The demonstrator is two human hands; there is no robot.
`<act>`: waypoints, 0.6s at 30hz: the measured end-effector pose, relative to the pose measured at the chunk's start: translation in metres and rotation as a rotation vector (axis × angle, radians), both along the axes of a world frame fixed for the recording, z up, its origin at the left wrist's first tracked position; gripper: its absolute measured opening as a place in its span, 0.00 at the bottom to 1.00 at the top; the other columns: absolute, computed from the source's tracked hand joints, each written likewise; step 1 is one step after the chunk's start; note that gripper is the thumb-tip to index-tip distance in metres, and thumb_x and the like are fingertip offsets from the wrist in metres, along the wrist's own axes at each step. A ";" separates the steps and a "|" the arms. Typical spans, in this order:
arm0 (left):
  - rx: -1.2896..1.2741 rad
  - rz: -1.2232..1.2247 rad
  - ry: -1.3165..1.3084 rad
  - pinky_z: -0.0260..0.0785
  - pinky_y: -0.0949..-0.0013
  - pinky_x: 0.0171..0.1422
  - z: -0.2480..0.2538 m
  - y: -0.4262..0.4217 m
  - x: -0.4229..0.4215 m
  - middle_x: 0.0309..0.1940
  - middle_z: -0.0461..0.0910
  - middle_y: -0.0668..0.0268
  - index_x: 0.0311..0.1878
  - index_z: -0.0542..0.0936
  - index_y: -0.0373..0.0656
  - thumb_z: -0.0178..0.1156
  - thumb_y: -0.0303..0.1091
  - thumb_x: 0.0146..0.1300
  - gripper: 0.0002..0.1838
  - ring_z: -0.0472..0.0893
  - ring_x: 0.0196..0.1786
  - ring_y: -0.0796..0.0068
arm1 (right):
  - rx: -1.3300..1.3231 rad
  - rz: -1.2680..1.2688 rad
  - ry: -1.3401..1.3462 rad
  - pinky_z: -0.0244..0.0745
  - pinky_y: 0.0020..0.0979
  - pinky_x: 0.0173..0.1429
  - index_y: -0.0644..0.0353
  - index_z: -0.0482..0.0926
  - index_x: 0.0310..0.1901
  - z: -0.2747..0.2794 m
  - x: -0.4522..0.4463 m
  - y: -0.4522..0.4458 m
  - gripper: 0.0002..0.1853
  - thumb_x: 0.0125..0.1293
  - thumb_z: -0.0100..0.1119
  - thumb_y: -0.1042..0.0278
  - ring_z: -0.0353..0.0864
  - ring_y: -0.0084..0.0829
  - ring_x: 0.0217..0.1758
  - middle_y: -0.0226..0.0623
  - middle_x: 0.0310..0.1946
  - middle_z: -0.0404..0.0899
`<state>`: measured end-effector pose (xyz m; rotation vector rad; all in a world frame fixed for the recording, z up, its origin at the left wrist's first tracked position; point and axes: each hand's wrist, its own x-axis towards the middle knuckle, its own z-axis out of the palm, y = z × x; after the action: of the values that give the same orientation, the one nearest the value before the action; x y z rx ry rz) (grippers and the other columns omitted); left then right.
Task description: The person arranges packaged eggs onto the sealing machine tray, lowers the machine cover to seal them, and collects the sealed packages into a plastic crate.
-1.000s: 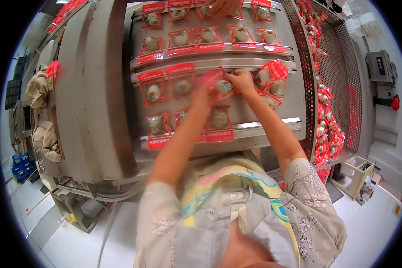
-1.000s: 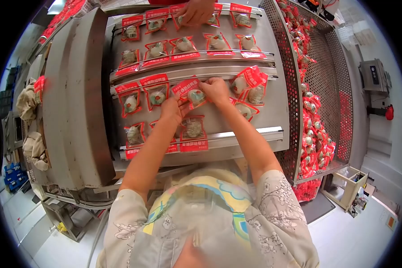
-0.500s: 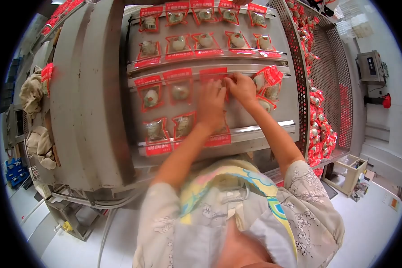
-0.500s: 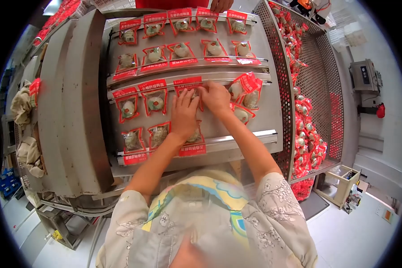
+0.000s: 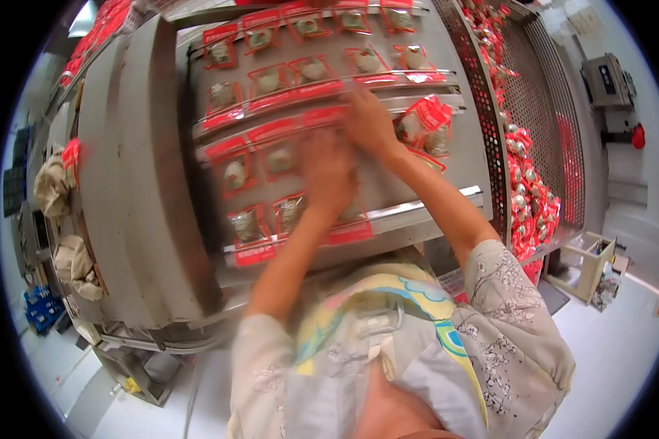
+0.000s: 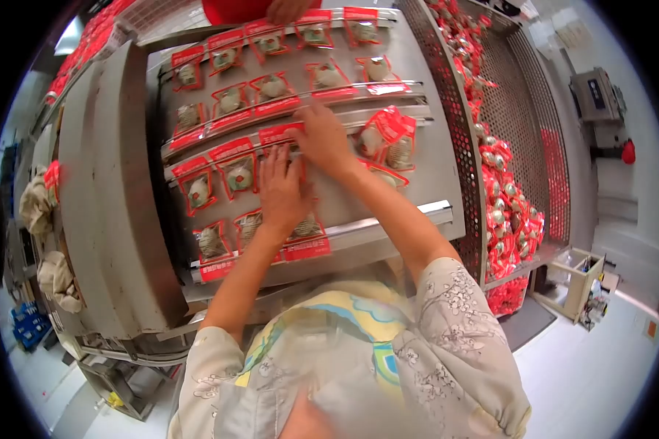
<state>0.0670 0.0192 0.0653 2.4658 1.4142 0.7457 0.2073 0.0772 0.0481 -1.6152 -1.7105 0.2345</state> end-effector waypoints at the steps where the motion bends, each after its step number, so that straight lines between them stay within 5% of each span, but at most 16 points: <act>1: -0.005 -0.034 -0.081 0.56 0.51 0.69 0.002 0.001 0.006 0.62 0.69 0.57 0.54 0.76 0.42 0.59 0.27 0.53 0.21 0.66 0.66 0.55 | 0.066 0.036 -0.013 0.71 0.44 0.44 0.59 0.78 0.38 0.001 0.008 -0.011 0.12 0.55 0.64 0.62 0.76 0.46 0.43 0.41 0.35 0.75; 5: -0.015 -0.077 -0.323 0.64 0.58 0.62 -0.001 0.011 0.047 0.55 0.75 0.55 0.56 0.74 0.40 0.58 0.25 0.57 0.21 0.73 0.59 0.54 | 0.102 0.025 -0.126 0.64 0.46 0.58 0.58 0.76 0.43 0.022 0.071 -0.083 0.22 0.51 0.69 0.55 0.70 0.49 0.55 0.42 0.46 0.74; 8: -0.201 -0.077 -0.507 0.70 0.63 0.55 -0.011 0.028 0.100 0.48 0.78 0.54 0.55 0.74 0.39 0.58 0.25 0.58 0.20 0.78 0.51 0.56 | 0.113 -0.183 -0.112 0.55 0.49 0.68 0.60 0.70 0.57 0.021 0.127 -0.110 0.41 0.43 0.73 0.46 0.60 0.54 0.66 0.47 0.59 0.66; 12: -0.318 -0.159 -0.488 0.73 0.65 0.47 -0.029 0.052 0.151 0.42 0.80 0.54 0.52 0.76 0.38 0.61 0.27 0.58 0.17 0.81 0.41 0.59 | -0.020 -0.199 -0.101 0.46 0.52 0.73 0.63 0.41 0.73 -0.010 0.150 -0.108 0.70 0.34 0.76 0.38 0.46 0.57 0.74 0.55 0.72 0.45; 14: -0.333 -0.149 -0.408 0.72 0.69 0.41 -0.028 0.057 0.154 0.34 0.81 0.60 0.47 0.79 0.38 0.63 0.29 0.58 0.14 0.80 0.34 0.69 | -0.121 -0.147 0.023 0.47 0.52 0.73 0.63 0.41 0.73 -0.022 0.143 -0.104 0.69 0.36 0.76 0.40 0.47 0.56 0.74 0.55 0.72 0.46; 17: -0.700 -0.046 -0.611 0.68 0.75 0.36 -0.033 0.058 0.136 0.27 0.78 0.70 0.43 0.79 0.38 0.63 0.31 0.60 0.10 0.76 0.30 0.81 | -0.281 -0.103 0.101 0.46 0.54 0.72 0.59 0.41 0.73 -0.021 0.139 -0.112 0.63 0.43 0.74 0.47 0.51 0.50 0.73 0.54 0.70 0.50; 18: -0.616 -0.032 -0.616 0.67 0.76 0.35 -0.036 0.056 0.130 0.26 0.77 0.72 0.41 0.79 0.39 0.63 0.32 0.62 0.09 0.74 0.29 0.83 | -0.354 -0.069 0.075 0.46 0.55 0.72 0.59 0.41 0.73 -0.017 0.143 -0.115 0.61 0.45 0.73 0.49 0.51 0.50 0.72 0.54 0.69 0.52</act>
<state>0.1972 0.0756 0.0295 1.6016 1.1332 0.8112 0.3507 -0.0376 0.0309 -1.8892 -1.6179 0.5830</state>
